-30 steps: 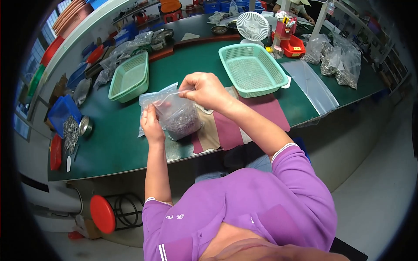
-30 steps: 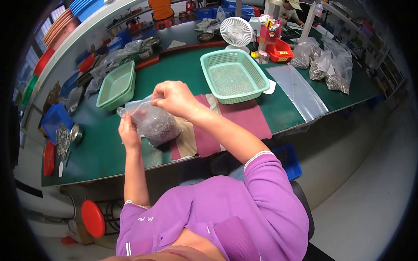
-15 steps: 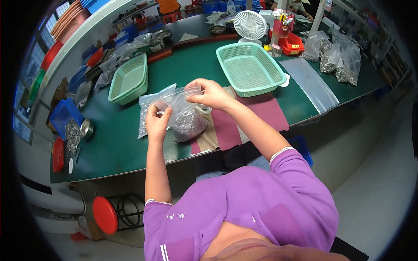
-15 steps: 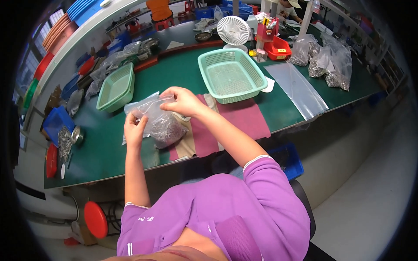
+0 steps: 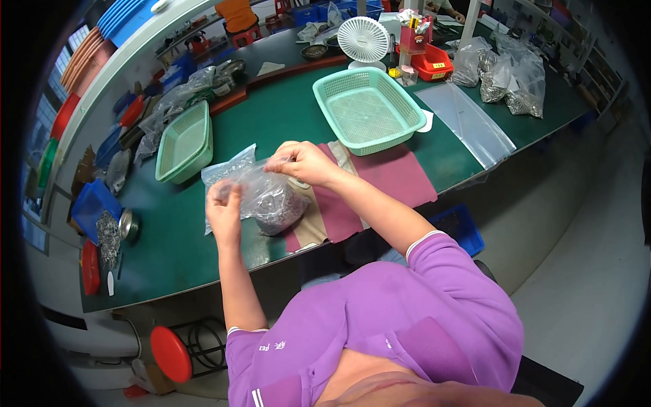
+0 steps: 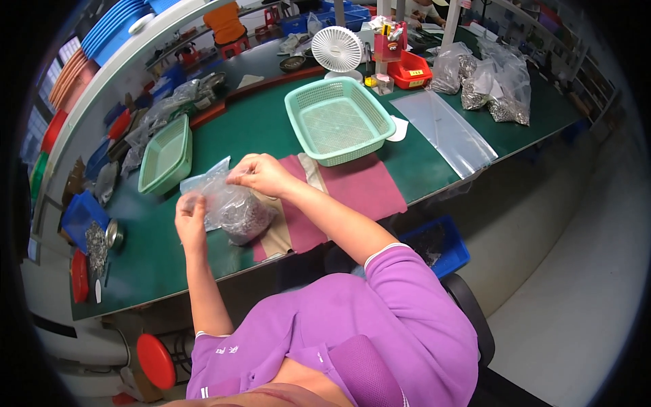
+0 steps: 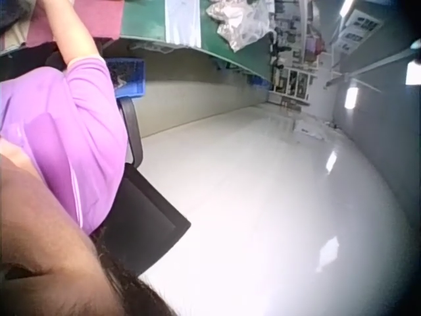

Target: The recorder is sorting small metal parts into plastic bags and labeling them with a pen.

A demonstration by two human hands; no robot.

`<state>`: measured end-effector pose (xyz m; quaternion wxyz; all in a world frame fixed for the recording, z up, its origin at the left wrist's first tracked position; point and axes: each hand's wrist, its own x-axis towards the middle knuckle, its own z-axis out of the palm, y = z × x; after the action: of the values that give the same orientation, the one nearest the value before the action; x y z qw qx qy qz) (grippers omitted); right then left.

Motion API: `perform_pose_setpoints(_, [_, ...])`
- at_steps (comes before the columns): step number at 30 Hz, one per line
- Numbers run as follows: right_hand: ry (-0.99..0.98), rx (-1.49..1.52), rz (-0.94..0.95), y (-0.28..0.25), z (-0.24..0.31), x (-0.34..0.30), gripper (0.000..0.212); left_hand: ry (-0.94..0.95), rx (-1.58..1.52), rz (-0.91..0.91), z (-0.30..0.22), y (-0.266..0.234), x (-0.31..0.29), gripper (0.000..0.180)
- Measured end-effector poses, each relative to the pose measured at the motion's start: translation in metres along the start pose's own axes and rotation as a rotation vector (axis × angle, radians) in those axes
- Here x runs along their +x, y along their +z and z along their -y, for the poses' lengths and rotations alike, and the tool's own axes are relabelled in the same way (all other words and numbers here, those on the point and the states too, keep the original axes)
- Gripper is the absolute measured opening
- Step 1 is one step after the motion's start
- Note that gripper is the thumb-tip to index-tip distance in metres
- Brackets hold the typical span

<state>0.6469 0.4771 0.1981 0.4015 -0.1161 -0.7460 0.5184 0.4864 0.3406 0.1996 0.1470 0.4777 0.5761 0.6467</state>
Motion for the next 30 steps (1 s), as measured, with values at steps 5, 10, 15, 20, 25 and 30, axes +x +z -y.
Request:
perform_pose_setpoints(5, [-0.089,0.034,-0.078,-0.003,0.017,-0.016,0.009,0.023,-0.085,-0.042,-0.001,-0.016,-0.010,0.023])
perform_pose_setpoints(10, [-0.244,-0.173,-0.075,-0.004,0.029,-0.019,0.010,0.089,-0.205,-0.072,-0.015,-0.026,-0.022,0.022])
perform_pose_setpoints(15, [-0.303,-0.147,-0.081,0.006,0.030,-0.011,0.010,-0.089,-0.182,-0.109,-0.013,-0.008,-0.019,0.019])
perform_pose_setpoints(20, [0.017,0.052,0.087,-0.014,0.025,-0.015,0.013,-0.305,-0.495,-0.031,-0.002,-0.026,-0.014,0.014])
perform_pose_setpoints(25, [0.044,0.014,0.119,-0.014,0.014,-0.007,0.018,-0.231,-0.349,0.020,0.007,-0.027,-0.010,0.017])
perform_pose_setpoints(30, [-0.335,-0.270,0.136,0.000,0.009,-0.007,0.018,0.253,0.253,0.179,0.005,-0.013,-0.003,0.017])
